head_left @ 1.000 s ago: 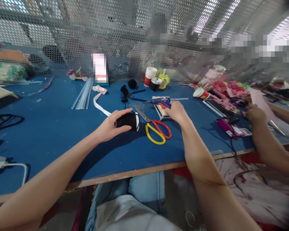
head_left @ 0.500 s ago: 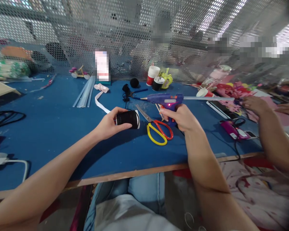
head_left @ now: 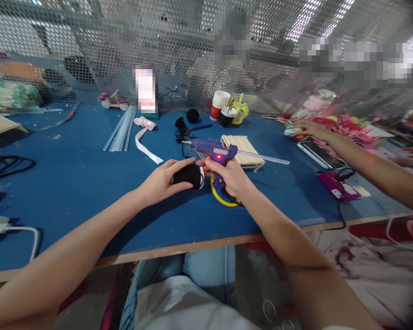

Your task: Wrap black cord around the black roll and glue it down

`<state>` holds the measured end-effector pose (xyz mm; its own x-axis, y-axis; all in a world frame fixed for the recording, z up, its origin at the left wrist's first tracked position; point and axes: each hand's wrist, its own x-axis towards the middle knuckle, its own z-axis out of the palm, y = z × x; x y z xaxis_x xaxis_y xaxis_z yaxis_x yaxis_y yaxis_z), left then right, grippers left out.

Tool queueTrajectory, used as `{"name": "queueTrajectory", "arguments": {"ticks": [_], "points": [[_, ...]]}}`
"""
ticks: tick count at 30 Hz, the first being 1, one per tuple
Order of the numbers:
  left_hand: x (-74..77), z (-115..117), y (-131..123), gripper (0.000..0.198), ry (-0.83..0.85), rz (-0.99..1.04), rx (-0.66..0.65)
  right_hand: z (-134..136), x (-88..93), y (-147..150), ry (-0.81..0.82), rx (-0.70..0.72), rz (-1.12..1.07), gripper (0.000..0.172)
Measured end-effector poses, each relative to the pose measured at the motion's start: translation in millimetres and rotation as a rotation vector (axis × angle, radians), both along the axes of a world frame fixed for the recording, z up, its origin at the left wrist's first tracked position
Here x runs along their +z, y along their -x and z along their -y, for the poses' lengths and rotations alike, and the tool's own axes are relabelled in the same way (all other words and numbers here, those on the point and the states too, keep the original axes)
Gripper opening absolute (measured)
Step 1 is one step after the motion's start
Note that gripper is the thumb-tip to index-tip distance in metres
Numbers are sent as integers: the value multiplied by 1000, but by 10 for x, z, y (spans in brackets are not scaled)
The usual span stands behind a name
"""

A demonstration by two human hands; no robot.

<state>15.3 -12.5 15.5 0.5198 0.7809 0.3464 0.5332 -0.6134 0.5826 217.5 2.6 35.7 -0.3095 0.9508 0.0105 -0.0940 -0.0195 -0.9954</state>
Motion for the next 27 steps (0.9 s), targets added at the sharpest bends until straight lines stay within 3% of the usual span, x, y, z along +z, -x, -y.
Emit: {"name": "queueTrajectory", "arguments": {"ticks": [5, 11, 19, 23, 27], "points": [[19, 15, 2, 52, -55, -66, -22, 0, 7, 16, 3, -8, -21, 20], [24, -12, 23, 46, -73, -6, 26, -18, 5, -27, -47, -22, 12, 23], [36, -86, 124, 46, -69, 0, 107, 32, 243, -418, -345, -109, 473, 29], [23, -128, 174, 47, -51, -50, 144, 105, 358, -510, -469, -35, 788, 30], [21, -139, 190, 50, -4, -93, 184, 143, 388, -501, -524, -28, 938, 35]]}}
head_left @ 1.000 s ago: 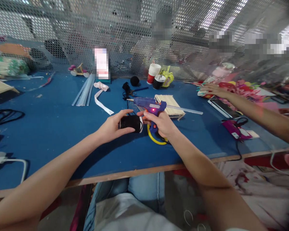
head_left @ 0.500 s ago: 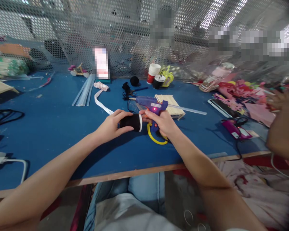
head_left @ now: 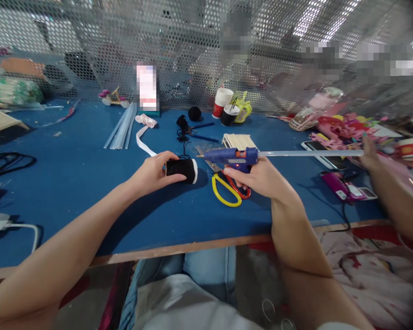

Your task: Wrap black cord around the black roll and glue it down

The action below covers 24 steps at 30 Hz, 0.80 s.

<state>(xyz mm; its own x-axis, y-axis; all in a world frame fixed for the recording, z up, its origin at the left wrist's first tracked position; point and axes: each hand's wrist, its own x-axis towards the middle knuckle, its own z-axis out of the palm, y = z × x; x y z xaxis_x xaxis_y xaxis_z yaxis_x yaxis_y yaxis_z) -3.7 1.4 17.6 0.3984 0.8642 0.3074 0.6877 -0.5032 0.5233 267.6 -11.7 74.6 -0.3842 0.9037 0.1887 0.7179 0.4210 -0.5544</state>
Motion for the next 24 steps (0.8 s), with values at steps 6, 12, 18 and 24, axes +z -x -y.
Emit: {"name": "queueTrajectory", "arguments": {"ticks": [6, 12, 18, 24], "points": [[10, 31, -18, 54, -1, -105, -94, -6, -18, 2, 50, -32, -6, 39], [1, 18, -20, 44, -32, -144, -128, -9, -24, 6, 75, 2, -25, 41], [7, 18, -22, 43, -43, -91, -82, 10, -19, 30, 86, 36, 41, 42], [10, 17, -20, 43, -20, -81, -77, 18, -34, 17, 55, 55, 141, 41]]}}
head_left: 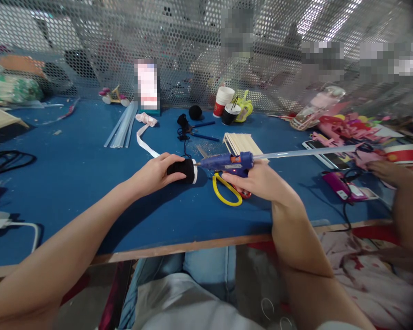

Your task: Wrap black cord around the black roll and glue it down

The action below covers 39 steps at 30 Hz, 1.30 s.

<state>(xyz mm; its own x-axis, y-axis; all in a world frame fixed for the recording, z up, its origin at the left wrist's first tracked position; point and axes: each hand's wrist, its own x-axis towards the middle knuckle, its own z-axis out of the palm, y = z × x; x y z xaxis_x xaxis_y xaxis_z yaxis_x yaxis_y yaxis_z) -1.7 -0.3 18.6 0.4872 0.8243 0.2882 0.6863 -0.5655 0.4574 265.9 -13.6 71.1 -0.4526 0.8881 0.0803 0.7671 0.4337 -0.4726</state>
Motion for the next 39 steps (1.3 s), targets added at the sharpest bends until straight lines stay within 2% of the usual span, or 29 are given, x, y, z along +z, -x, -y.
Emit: {"name": "queueTrajectory", "arguments": {"ticks": [6, 12, 18, 25, 32, 39], "points": [[-9, -17, 4, 43, -26, -21, -17, 4, -19, -12, -74, 31, 51, 27], [-13, -12, 7, 44, -27, -18, -25, 40, 14, 5, -105, 76, 126, 31], [-2, -12, 6, 44, -14, -5, -28, 55, 9, 24, -132, 33, 118, 24], [-4, -12, 0, 44, 14, 2, -5, 93, 42, 30, -123, 68, 201, 25], [-6, -17, -4, 45, 13, 17, -11, 77, 7, 11, -153, 60, 161, 25], [9, -2, -12, 43, 28, 9, 9, 88, 19, 8, -107, 66, 164, 24]]}}
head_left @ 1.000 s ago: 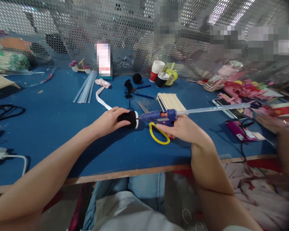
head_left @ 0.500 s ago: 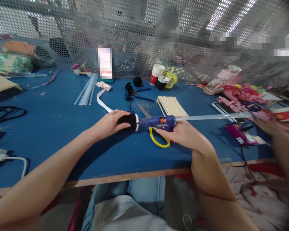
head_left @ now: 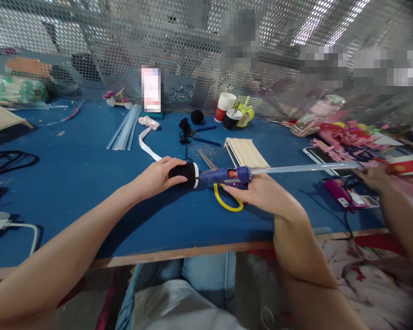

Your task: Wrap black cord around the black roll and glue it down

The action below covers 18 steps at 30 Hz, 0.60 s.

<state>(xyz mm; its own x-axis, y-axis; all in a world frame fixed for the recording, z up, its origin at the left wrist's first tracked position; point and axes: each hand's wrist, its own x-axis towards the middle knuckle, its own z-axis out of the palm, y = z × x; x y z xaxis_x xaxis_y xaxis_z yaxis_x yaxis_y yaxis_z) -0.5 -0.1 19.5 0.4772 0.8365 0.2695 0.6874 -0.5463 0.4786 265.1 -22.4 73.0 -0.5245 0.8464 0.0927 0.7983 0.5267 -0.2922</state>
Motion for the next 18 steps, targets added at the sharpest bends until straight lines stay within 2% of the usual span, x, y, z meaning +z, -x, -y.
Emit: {"name": "queueTrajectory", "arguments": {"ticks": [5, 11, 18], "points": [[-8, -5, 6, 45, -13, 0, -14, -15, -20, 8, -9, 2, -34, 25], [-20, -3, 9, 44, -32, 11, -33, -38, -51, 19, 20, -100, -87, 23], [-22, 9, -4, 45, -50, -11, -38, -74, -40, 62, -15, -117, -79, 22]]}}
